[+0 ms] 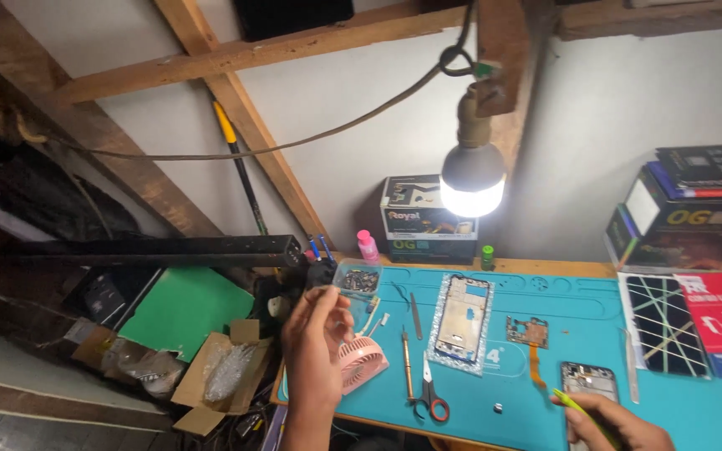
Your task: Disassembling and inspecting internal components of a mobile phone on a repair bench.
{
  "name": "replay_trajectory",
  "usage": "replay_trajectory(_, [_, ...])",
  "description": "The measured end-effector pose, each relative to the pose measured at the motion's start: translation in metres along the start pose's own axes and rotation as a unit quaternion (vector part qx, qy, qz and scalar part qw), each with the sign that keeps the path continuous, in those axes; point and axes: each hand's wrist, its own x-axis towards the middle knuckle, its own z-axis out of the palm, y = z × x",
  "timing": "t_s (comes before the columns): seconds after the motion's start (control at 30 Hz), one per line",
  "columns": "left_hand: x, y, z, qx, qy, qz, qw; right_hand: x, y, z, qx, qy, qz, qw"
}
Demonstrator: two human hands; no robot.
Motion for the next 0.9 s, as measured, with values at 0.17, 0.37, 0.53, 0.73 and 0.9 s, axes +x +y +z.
replay_trajectory(0.17, [-0.069,-0.041,0.035,-0.054,-0.078,-0.173,0.98,-0.007,-0.015,-0.023,0.078,-0.119,-0.016,0.99])
replay_trajectory(0.37, [-0.125,-0.076,0.069,0.204,-0.26,-0.104,0.938,-0.029,-0.035,-0.059,0.083,-0.122,-0.012,0.989])
replay_trajectory(0.53, [-0.151,-0.073,0.084,0.34,-0.297,-0.034,0.892,-0.028,-0.024,-0.075,0.085,-0.129,-0.082,0.984])
replay_trajectory(0.73, [-0.156,-0.074,0.092,0.372,-0.309,-0.002,0.875,-0.032,-0.022,-0.083,0.099,-0.132,-0.084,0.983])
replay_trajectory(0.9, [-0.157,-0.074,0.095,0.376,-0.316,0.001,0.871,-0.034,-0.027,-0.086,0.099,-0.132,-0.101,0.981])
